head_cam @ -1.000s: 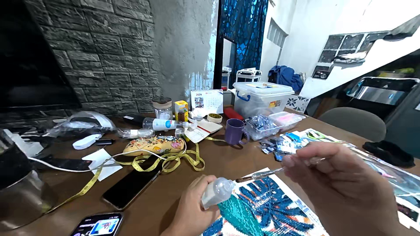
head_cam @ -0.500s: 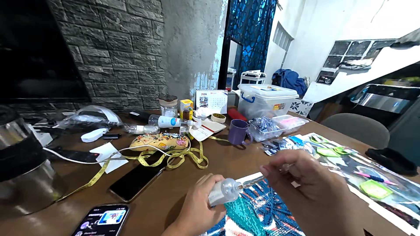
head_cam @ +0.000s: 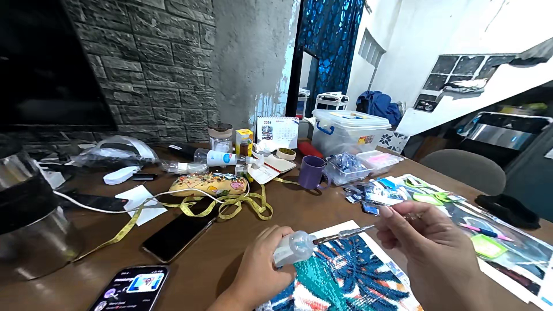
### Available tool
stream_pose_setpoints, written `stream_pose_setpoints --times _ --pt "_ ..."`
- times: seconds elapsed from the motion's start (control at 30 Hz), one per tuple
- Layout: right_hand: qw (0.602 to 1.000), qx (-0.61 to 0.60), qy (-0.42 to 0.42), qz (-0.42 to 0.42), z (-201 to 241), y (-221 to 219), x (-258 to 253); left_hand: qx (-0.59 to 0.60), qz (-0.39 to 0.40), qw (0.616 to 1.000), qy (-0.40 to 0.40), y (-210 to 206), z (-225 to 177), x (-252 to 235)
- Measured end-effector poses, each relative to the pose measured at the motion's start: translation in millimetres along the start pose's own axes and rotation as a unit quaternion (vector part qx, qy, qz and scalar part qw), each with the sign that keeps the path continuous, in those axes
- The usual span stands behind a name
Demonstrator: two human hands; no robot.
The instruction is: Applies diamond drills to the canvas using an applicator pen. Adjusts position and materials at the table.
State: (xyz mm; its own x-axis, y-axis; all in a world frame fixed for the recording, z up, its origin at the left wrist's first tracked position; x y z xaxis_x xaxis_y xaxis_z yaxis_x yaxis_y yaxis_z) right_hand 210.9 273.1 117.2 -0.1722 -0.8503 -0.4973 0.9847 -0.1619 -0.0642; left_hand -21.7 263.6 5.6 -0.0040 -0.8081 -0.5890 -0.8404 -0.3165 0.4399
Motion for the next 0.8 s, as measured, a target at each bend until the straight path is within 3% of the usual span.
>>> stream_pose_setpoints --times 0.17,0.3,0.4,0.5,0.8 --pt "0.973 -0.089 -0.2 -0.069 -33.4 6.4 4.9 -0.009 -0.017 1.0 -0.017 -2.5 -1.1 0.5" --pt "0.923 -0.14 -0.35 -0.085 -52.3 5.8 12.9 -0.005 -0.01 1.0 -0.018 -2.4 -0.9 1.8" --pt "0.884 -0.202 -0.416 -0.068 -60.5 7.2 18.8 0.003 -0.01 1.0 0.002 -1.7 0.7 1.9" --pt "0.877 -0.222 -0.424 -0.042 -63.3 14.0 22.3 0.022 -0.004 0.998 0.051 0.1 2.6 1.3" --pt "0.953 -0.037 -0.291 0.07 -71.6 33.4 34.5 0.116 -0.055 0.971 0.199 8.3 6.5 0.5"
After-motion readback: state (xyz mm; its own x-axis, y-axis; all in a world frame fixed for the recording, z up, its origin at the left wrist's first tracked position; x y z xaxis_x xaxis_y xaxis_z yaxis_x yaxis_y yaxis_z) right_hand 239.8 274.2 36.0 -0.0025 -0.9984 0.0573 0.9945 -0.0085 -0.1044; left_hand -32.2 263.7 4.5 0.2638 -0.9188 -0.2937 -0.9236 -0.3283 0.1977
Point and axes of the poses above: each hand's wrist, its own x-axis away from the middle knuckle, its own y-axis out of the back of the hand, z = x × y, the point moved 4 cm from there along -x, towards the middle knuckle
